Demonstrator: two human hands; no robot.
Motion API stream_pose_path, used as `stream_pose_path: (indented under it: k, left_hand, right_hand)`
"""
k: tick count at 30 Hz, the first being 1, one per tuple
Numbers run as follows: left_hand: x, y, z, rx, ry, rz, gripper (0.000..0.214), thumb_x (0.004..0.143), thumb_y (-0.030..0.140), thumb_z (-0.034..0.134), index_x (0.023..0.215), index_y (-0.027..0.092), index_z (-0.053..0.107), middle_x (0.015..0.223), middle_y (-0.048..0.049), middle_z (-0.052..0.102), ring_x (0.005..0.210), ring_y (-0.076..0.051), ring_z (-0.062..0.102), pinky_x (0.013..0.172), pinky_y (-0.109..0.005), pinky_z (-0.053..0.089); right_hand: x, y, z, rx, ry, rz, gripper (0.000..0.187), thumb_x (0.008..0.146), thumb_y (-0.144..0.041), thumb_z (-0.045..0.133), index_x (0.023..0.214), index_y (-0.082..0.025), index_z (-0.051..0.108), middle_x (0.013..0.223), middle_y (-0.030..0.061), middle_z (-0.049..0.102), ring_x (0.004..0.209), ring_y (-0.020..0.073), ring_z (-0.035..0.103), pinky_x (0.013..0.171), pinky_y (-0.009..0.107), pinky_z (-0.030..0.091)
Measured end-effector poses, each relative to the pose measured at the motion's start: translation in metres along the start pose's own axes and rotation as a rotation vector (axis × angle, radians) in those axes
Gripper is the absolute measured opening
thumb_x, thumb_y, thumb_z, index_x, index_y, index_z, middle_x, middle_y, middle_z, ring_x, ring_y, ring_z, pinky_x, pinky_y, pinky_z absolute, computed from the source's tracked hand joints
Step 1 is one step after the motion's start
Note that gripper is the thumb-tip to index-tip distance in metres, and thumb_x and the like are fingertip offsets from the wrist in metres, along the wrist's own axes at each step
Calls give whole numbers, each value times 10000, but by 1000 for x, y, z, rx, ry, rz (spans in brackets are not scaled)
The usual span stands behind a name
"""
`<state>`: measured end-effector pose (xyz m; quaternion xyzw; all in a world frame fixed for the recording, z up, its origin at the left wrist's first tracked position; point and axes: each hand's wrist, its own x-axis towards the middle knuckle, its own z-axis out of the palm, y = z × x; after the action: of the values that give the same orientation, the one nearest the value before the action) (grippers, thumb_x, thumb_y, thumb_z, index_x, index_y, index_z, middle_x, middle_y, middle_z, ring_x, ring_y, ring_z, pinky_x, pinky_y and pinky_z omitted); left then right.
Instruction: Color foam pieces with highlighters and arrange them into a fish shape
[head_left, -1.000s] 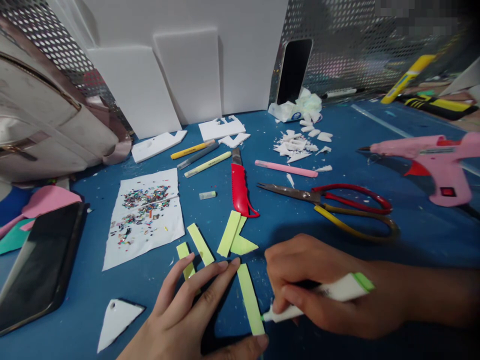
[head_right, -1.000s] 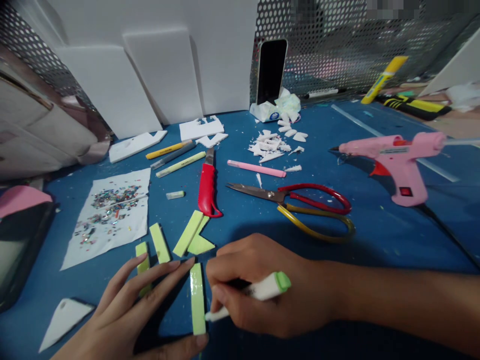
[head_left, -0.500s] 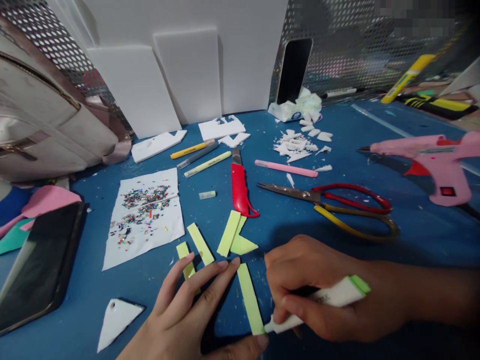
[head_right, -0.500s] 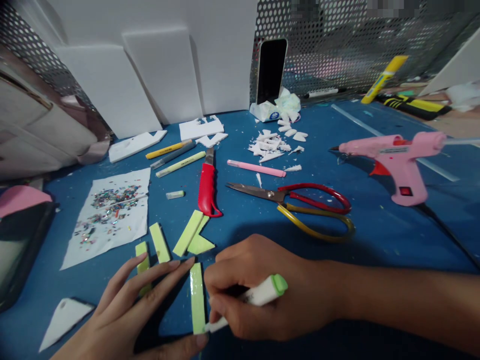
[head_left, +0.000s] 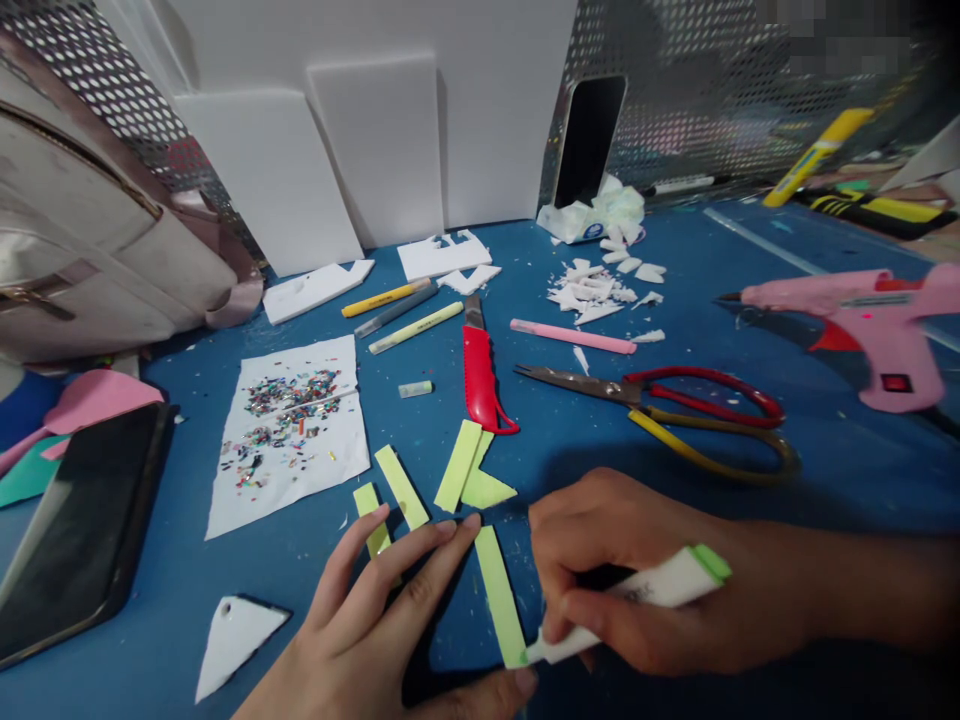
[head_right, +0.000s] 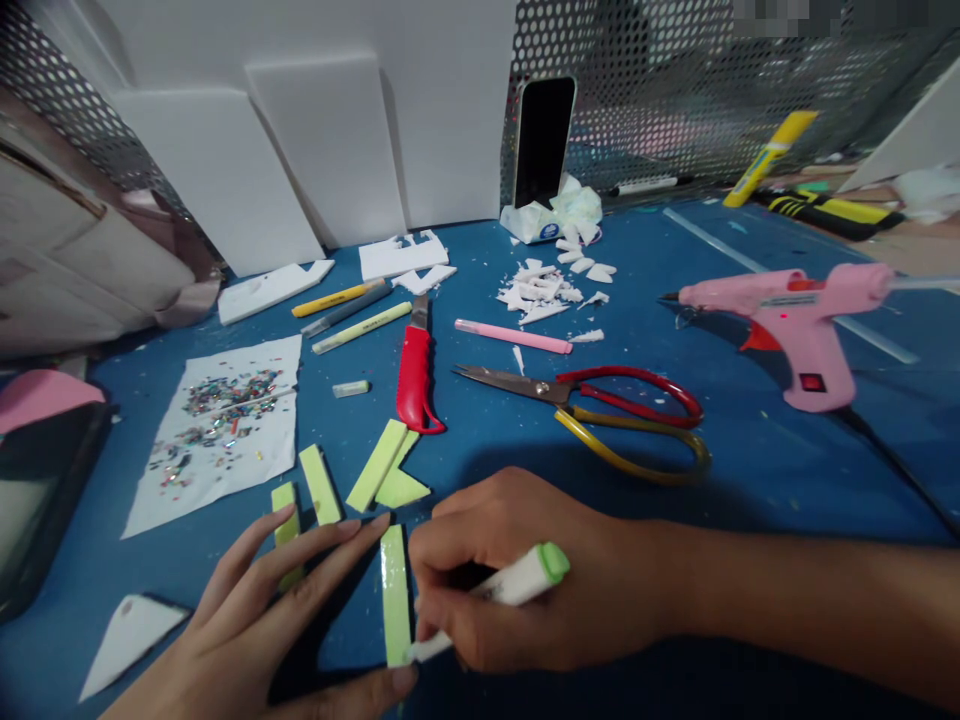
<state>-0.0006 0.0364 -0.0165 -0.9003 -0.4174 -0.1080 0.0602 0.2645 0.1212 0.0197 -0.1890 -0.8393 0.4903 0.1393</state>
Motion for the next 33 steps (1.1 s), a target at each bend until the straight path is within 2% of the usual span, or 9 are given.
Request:
stream_pose_path:
  k: [2,6,10,14,18,22,27,33]
  left_hand:
    - [-1,0,-1,-2,-3,-2,771,909,633,639,1524,206,457,1322,-51,699,1203,-280,662,1038,-416,579]
    - [0,0,-2,-10,1,-8,755,909,644,635,1508,212,479,1345,-36,685,1212,-275,660,1030,-406,585]
    - [2,1,-2,-6,2,-21,738,916,640,628,1500,211,487,1312,-44,702,1190,-271,676,1050,-422,572]
    - [4,1,-2,11,3,4,739,918,652,617,1479,184,508,1311,-56,702,1172,-273,687,1029,-430,587]
    - [3,0,-3,30,5,15,707,936,630,603,1468,173,516,1315,-50,700,1172,-268,686,1028,-433,587]
    - [-1,0,-3,19,-7,4,749,918,660,614,1489,190,496,1330,-44,693,1213,-281,661,994,-419,606]
    - [0,0,-1,59,29,33,759,924,655,602,1497,170,490,1355,-43,675,1220,-280,634,1001,-408,591]
    - [4,0,-1,113,71,72,711,946,654,560,1446,148,552,1290,-41,709,1194,-265,616,986,-372,574]
  right_hand:
    - [0,0,0,-5,12,3,297,964,-222,463,750,-155,657,674,18,648,669,139,585,662,256,436]
    - [0,1,0,28,14,-19,222,938,-239,541,775,-158,667,706,16,673,683,140,592,657,246,433]
    - [0,2,0,25,3,-8,277,952,-197,482,745,-156,661,668,17,657,671,141,598,663,247,441]
    - [1,2,0,50,20,-40,224,923,-237,566,768,-143,698,687,17,681,672,136,603,652,238,434]
    - [2,3,1,31,16,-18,291,941,-201,494,736,-133,689,649,18,654,654,126,592,641,227,435]
    - [2,5,3,53,19,-49,209,898,-211,585,746,-134,706,674,17,687,656,123,599,630,220,426]
    - [3,3,0,69,35,-16,287,936,-183,497,735,-132,696,649,17,669,645,116,599,641,209,444]
    - [3,1,-4,79,35,-4,213,933,-186,561,773,-125,688,700,13,672,681,111,603,678,204,459]
